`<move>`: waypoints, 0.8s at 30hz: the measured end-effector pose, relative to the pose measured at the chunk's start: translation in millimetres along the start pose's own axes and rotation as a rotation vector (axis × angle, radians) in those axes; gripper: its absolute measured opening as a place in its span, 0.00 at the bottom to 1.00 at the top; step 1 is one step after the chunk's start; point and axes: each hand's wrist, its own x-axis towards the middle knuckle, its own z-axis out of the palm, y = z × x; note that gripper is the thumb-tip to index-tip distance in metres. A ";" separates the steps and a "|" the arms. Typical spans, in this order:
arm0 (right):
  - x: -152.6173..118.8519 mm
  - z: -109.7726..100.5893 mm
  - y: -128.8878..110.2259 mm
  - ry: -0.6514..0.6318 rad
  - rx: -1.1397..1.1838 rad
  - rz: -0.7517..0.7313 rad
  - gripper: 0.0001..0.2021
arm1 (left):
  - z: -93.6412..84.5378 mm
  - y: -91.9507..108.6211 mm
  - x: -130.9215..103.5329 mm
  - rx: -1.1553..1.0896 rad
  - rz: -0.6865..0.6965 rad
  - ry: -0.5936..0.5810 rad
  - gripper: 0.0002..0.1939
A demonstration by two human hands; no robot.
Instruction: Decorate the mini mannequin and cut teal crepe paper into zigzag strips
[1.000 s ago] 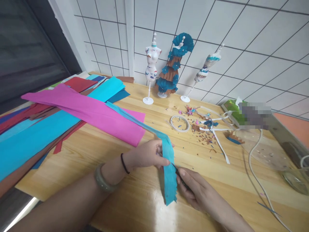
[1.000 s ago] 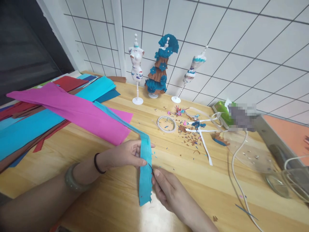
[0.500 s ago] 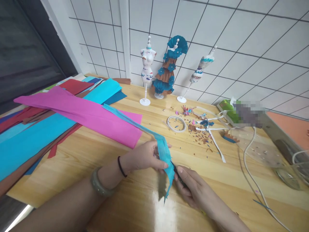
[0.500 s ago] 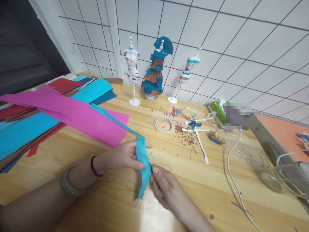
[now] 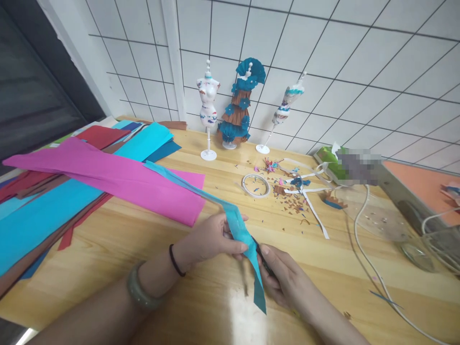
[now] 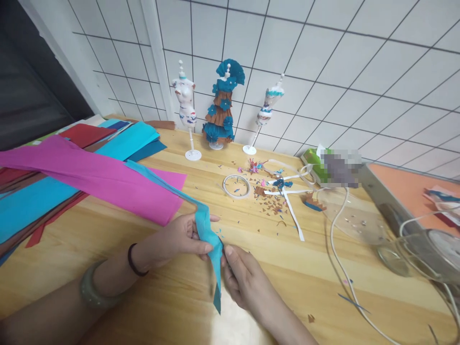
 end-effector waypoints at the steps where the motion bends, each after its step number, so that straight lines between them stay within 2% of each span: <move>1: 0.3 0.0 0.4 0.009 0.012 -0.002 0.21 | 0.6 -0.4 0.0 -0.007 0.002 0.007 0.34; 9: 0.8 -0.3 -1.2 0.057 0.016 -0.020 0.21 | 6.6 -2.7 -0.6 -0.045 0.013 0.070 0.32; 24: 1.8 -2.0 1.9 0.087 -0.039 -0.050 0.22 | 9.8 -1.8 -0.9 -0.065 -0.001 0.083 0.31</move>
